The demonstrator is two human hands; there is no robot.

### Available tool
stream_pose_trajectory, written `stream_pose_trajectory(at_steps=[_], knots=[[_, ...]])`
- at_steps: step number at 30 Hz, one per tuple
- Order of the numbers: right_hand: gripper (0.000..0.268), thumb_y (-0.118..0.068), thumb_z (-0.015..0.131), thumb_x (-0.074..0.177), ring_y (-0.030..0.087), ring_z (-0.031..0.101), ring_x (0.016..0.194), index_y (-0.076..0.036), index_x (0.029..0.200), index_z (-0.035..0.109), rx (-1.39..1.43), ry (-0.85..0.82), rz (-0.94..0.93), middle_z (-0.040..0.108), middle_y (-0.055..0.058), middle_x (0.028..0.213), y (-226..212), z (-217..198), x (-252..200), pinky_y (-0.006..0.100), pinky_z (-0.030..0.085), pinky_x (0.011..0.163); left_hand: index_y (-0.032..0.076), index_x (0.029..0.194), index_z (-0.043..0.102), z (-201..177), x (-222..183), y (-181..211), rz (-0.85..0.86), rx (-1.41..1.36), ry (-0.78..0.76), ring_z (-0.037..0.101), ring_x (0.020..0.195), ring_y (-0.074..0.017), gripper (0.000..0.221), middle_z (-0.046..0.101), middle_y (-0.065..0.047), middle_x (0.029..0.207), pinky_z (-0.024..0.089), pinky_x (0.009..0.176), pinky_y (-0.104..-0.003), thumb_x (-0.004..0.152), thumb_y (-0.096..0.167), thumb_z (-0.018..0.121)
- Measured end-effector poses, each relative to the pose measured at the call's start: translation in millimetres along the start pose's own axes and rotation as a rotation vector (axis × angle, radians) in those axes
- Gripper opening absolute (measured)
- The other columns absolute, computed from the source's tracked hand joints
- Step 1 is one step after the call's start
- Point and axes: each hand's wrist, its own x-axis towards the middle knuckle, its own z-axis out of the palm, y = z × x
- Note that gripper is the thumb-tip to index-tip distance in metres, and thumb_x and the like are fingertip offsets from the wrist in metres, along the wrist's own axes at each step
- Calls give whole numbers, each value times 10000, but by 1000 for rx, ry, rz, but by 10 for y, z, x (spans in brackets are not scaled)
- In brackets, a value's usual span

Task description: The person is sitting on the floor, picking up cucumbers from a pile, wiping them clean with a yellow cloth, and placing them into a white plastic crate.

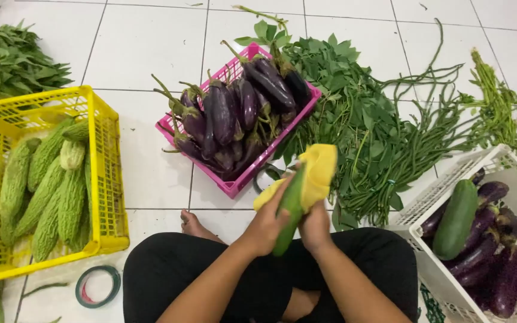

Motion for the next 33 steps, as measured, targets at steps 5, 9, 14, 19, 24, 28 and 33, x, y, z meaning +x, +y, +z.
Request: stream_pose_trajectory(at_steps=[5,9,14,19,24,28,33], knots=[[644,-130,335,1041,321,273,1505,-135,1637,91,-104,-168,33,201,138,1669,-320,316,-130,541,211,1240,-85,1592,183,20,81,-490,-20,-77,159,322,1471,-438,894,349,-357,1553,223,1232,-548,1033,606,281],[781,-221,451,1067,267,425,1413,-272,1670,-44,10,-109,38,315,140,1648,-606,341,17,488,387,1168,-36,1594,221,98,94,-393,-80,146,43,483,1341,-454,903,511,-316,1421,366,1139,-555,952,539,491],[577,-371,528,1052,332,655,1196,-85,1532,388,-12,282,5,626,256,1354,-621,-65,243,516,513,1053,77,1627,186,200,25,18,-170,356,-131,627,1201,-467,1022,652,-263,1293,487,1053,-554,852,553,652],[536,-397,527,1033,298,647,1177,-49,1441,524,257,249,-23,620,205,1359,-832,-12,313,507,520,1034,195,1635,231,270,-22,162,30,573,-121,696,773,-365,990,740,-156,980,511,679,-406,825,530,692],[530,-229,521,998,334,455,1365,-49,1492,453,-103,-79,-163,429,207,1521,-756,232,195,503,386,1136,57,1569,308,201,-117,81,195,293,140,714,1031,-386,782,664,-222,1343,533,853,-413,904,346,600],[555,-145,518,980,352,358,1460,-49,1517,417,-280,-257,-240,333,209,1602,-523,516,-177,501,319,1186,71,1600,227,-36,44,-275,232,19,275,651,1081,-331,807,586,-208,1402,513,888,-404,937,437,504],[721,-268,567,967,399,243,1559,-51,1589,274,-459,-458,-235,229,214,1689,-422,450,-268,568,238,1228,45,1633,3,-194,108,-221,374,7,453,633,1007,-246,1025,592,-210,1323,534,850,-410,977,821,141]])
